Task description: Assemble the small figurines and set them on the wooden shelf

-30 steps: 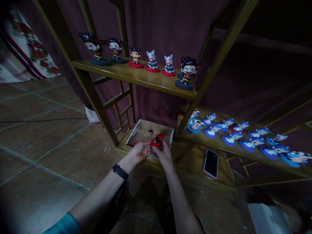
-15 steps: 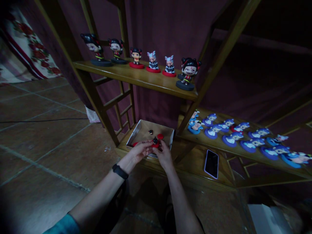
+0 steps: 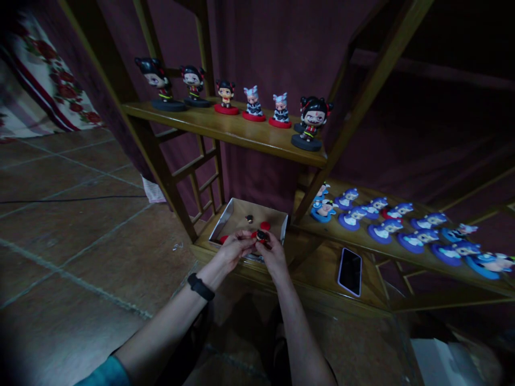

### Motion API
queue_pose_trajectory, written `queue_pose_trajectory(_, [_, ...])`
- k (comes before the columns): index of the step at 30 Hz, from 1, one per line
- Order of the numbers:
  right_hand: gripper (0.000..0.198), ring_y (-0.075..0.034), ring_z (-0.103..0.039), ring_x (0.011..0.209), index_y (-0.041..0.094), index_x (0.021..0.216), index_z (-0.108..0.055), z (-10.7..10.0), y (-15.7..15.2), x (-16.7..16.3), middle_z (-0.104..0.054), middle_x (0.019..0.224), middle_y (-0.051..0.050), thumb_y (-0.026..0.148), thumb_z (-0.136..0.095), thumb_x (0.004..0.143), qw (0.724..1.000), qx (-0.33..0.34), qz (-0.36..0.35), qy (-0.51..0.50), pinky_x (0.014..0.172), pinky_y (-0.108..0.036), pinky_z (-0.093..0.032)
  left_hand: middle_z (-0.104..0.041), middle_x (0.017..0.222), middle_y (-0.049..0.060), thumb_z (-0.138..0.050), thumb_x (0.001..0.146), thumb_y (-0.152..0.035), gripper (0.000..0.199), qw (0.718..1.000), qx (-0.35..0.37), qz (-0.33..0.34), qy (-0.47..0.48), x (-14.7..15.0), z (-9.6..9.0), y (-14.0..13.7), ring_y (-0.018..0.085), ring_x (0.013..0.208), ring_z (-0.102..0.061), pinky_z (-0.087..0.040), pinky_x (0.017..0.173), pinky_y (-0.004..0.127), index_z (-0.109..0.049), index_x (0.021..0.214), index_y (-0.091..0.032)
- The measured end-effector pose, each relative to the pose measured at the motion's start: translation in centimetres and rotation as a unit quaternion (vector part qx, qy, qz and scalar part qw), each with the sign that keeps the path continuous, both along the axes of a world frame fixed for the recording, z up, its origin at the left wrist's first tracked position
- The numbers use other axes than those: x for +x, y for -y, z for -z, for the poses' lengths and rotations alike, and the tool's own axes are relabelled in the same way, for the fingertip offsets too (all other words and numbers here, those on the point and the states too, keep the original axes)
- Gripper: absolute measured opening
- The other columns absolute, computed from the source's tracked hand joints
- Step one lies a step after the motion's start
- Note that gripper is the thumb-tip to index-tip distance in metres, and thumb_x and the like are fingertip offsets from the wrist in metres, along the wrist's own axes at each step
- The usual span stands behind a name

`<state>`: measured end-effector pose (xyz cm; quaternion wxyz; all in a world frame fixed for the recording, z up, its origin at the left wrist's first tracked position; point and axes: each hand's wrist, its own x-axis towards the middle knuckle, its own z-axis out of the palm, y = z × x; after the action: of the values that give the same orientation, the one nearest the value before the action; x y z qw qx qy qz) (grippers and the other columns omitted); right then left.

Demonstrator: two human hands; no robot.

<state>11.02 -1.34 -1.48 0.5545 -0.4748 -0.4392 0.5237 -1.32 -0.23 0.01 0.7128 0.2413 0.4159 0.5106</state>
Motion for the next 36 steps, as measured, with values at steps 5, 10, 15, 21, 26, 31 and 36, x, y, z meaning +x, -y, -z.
queue_pose_trajectory(5, [0.036,-0.017,-0.061,0.092,0.025,0.099,-0.063,0.2,-0.1,0.3,-0.068,0.099,0.000,0.023,-0.067,0.064,1.000,0.000,0.011,0.007,0.091,-0.034,-0.043,-0.059,0.063,-0.002,-0.070,0.059,-0.007,0.029,0.997,0.054,0.012,-0.049,0.2,0.0,0.0,0.009,0.054,-0.058,-0.049,0.055,0.022,-0.055,0.083,-0.014])
queue_pose_trajectory(10, [0.034,-0.017,-0.062,0.089,0.023,0.097,-0.063,0.1,-0.1,0.3,-0.069,0.094,0.000,0.025,-0.067,0.063,1.000,-0.005,0.007,0.002,0.088,-0.034,-0.044,-0.057,0.059,-0.004,-0.074,0.057,-0.014,0.029,0.992,0.077,0.009,-0.099,0.2,0.1,-0.2,0.008,0.050,-0.056,-0.047,0.052,0.021,-0.055,0.079,-0.014])
queue_pose_trajectory(15, [0.028,-0.018,-0.061,0.088,0.021,0.093,-0.065,0.1,0.0,0.1,-0.069,0.093,-0.001,0.028,-0.064,0.066,1.000,-0.003,0.002,0.023,0.088,-0.034,-0.043,-0.055,0.060,-0.005,-0.074,0.056,-0.014,0.030,0.990,0.078,-0.013,-0.119,0.4,0.1,0.0,0.008,0.051,-0.056,-0.048,0.051,0.022,-0.052,0.076,-0.014])
queue_pose_trajectory(21, [0.030,-0.019,-0.060,0.091,0.021,0.095,-0.065,0.8,-0.1,0.2,-0.069,0.096,-0.002,0.032,-0.063,0.068,0.999,0.016,0.005,0.040,0.087,-0.035,-0.044,-0.054,0.060,-0.005,-0.074,0.055,-0.015,0.031,0.988,0.078,-0.030,-0.128,0.5,0.2,0.1,0.008,0.050,-0.055,-0.050,0.053,0.024,-0.049,0.074,-0.014])
queue_pose_trajectory(26, [0.026,-0.018,-0.061,0.087,0.021,0.092,-0.066,0.7,-0.2,0.1,-0.069,0.092,-0.001,0.030,-0.064,0.067,0.999,0.011,0.006,0.031,0.086,-0.034,-0.044,-0.053,0.059,-0.006,-0.072,0.057,-0.016,0.029,0.983,0.099,-0.025,-0.151,0.6,0.7,-0.2,0.009,0.048,-0.055,-0.049,0.052,0.025,-0.049,0.076,-0.015])
queue_pose_trajectory(31, [0.037,-0.018,-0.061,0.091,0.023,0.097,-0.064,0.2,-0.3,0.1,-0.069,0.096,-0.001,0.027,-0.069,0.061,0.999,0.000,0.030,-0.027,0.086,-0.035,-0.045,-0.054,0.057,-0.006,-0.069,0.059,-0.018,0.034,0.964,0.175,0.026,-0.200,0.5,1.0,-0.6,0.009,0.051,-0.053,-0.043,0.051,0.020,-0.057,0.090,-0.013])
queue_pose_trajectory(36, [0.034,-0.019,-0.061,0.092,0.021,0.096,-0.064,0.3,-0.2,0.4,-0.069,0.096,-0.003,0.028,-0.068,0.064,0.999,-0.003,0.008,-0.043,0.088,-0.036,-0.044,-0.063,0.073,0.000,-0.064,0.063,-0.015,0.029,0.928,0.269,0.084,-0.244,0.1,1.1,-0.7,0.012,0.067,-0.057,-0.045,0.064,0.023,-0.061,0.091,-0.013])
